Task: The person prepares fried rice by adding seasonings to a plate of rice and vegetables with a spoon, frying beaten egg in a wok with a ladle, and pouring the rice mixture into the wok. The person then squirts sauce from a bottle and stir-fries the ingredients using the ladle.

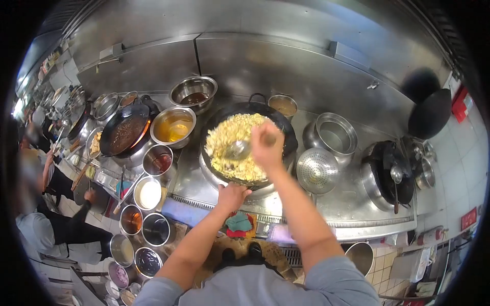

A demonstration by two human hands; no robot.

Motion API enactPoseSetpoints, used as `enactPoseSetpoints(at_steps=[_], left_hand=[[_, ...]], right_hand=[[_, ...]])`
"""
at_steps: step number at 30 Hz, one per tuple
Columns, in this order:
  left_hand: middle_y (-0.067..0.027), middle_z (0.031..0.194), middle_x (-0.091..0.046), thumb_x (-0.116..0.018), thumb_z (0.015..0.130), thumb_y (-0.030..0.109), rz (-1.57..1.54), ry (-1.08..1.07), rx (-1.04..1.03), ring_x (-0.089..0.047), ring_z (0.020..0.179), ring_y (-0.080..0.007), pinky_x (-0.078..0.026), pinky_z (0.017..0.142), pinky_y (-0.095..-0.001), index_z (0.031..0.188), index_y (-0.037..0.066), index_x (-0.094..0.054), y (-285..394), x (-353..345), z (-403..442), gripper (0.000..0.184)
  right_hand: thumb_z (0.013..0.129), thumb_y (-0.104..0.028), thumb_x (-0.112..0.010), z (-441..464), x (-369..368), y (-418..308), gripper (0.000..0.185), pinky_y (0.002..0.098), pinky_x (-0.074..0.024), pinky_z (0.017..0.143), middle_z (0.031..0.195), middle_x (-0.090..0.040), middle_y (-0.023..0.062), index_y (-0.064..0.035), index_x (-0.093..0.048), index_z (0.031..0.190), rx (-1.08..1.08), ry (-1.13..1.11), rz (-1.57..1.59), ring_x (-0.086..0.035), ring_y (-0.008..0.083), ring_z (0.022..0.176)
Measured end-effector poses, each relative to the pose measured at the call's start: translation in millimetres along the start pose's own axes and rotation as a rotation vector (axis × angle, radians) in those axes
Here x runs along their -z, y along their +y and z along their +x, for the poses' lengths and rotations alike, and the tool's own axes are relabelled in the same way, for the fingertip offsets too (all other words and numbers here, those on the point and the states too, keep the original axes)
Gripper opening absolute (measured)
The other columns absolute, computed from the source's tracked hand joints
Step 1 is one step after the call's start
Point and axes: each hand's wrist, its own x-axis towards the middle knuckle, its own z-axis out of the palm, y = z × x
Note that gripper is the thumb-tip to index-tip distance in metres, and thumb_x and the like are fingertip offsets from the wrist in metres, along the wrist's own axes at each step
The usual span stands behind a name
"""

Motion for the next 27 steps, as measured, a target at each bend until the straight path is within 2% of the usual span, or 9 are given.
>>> enactPoseSetpoints(at_steps=[2, 5, 10, 14, 18, 22, 24, 25, 27], left_hand=[[-0.0017, 0.098, -0.065, -0.046, 0.093, 0.046, -0.025, 0.010, 0.008, -0.056, 0.101, -0.0217, -0.038, 0.083, -0.0555, 0.094, 0.017, -0.067, 3, -8, -5, 0.037], [-0.0027, 0.100, -0.065, -0.046, 0.093, 0.047, -0.087, 0.120, 0.027, -0.055, 0.103, -0.0226, -0.038, 0.083, -0.0556, 0.095, 0.017, -0.068, -8, -23, 7, 0.037], [-0.0044, 0.101, -0.064, -0.047, 0.093, 0.048, -0.079, 0.099, 0.023, -0.055, 0.107, -0.0233, -0.037, 0.084, -0.0553, 0.097, 0.017, -0.068, 1, -20, 5, 0.038], [-0.0040, 0.097, -0.066, -0.047, 0.092, 0.048, -0.045, 0.061, 0.052, -0.057, 0.102, -0.0229, -0.037, 0.083, -0.0549, 0.093, 0.018, -0.068, 9, -2, 1, 0.037], [-0.0043, 0.087, -0.067, -0.052, 0.090, 0.045, -0.077, 0.140, -0.063, -0.059, 0.095, -0.0245, -0.038, 0.079, -0.0511, 0.080, 0.013, -0.066, -10, -29, 12, 0.035], [-0.0057, 0.071, -0.065, -0.061, 0.086, 0.039, -0.187, 0.383, -0.200, -0.062, 0.079, -0.0277, -0.044, 0.070, -0.0451, 0.067, 0.011, -0.063, -22, -36, 12, 0.033], [-0.0074, 0.068, -0.064, -0.063, 0.084, 0.038, -0.175, 0.406, -0.238, -0.061, 0.076, -0.0285, -0.044, 0.068, -0.0448, 0.065, 0.011, -0.062, -26, -35, 11, 0.034], [-0.0073, 0.069, -0.064, -0.063, 0.084, 0.038, -0.166, 0.375, -0.224, -0.061, 0.077, -0.0286, -0.044, 0.068, -0.0448, 0.064, 0.010, -0.062, -29, -37, 13, 0.034], [-0.0079, 0.069, -0.064, -0.063, 0.084, 0.040, -0.214, 0.388, -0.203, -0.061, 0.077, -0.0291, -0.044, 0.070, -0.0448, 0.061, 0.009, -0.060, -32, -35, 13, 0.038]], right_hand=[[0.089, -0.013, -0.062, 55, 22, -7, 0.033, 0.0237, -0.0319, 0.044, 0.055, -0.044, -0.0056, -0.0098, -0.046, 0.061, -0.313, 0.061, 0.142, -0.041, 0.0054, 0.047], [0.092, -0.014, -0.061, 98, 70, -57, 0.031, 0.0216, -0.0287, 0.039, 0.052, -0.043, -0.0067, -0.0131, -0.046, 0.065, -0.225, 0.254, 0.182, -0.037, 0.0022, 0.043], [0.085, -0.011, -0.065, 52, 31, 57, 0.030, 0.0250, -0.0352, 0.051, 0.056, -0.046, -0.0031, -0.0068, -0.045, 0.064, -0.163, 0.067, -0.011, -0.044, 0.0050, 0.057], [0.088, -0.008, -0.062, 79, 20, -74, 0.036, 0.0226, -0.0300, 0.041, 0.054, -0.043, -0.0043, -0.0091, -0.038, 0.061, -0.335, 0.038, 0.284, -0.038, 0.0038, 0.045], [0.087, -0.006, -0.063, -1, 7, -7, 0.038, 0.0223, -0.0299, 0.050, 0.058, -0.037, -0.0047, -0.0080, -0.035, 0.062, -0.022, 0.076, -0.082, -0.036, 0.0037, 0.056], [0.088, -0.010, -0.063, 59, -7, -20, 0.037, 0.0238, -0.0289, 0.052, 0.059, -0.034, -0.0049, -0.0075, -0.037, 0.063, -0.223, 0.027, 0.135, -0.035, 0.0041, 0.059], [0.086, -0.008, -0.063, 48, -4, -73, 0.034, 0.0240, -0.0291, 0.052, 0.059, -0.035, -0.0043, -0.0072, -0.039, 0.063, -0.191, 0.031, 0.154, -0.035, 0.0047, 0.058], [0.089, -0.004, -0.059, 25, -3, -49, 0.030, 0.0200, -0.0378, 0.047, 0.056, -0.048, -0.0019, -0.0086, -0.042, 0.064, -0.035, -0.004, 0.117, -0.050, 0.0060, 0.051], [0.086, -0.005, -0.061, 1, -5, -1, 0.031, 0.0231, -0.0345, 0.048, 0.056, -0.045, -0.0018, -0.0080, -0.043, 0.061, 0.006, -0.022, -0.015, -0.046, 0.0066, 0.053]])
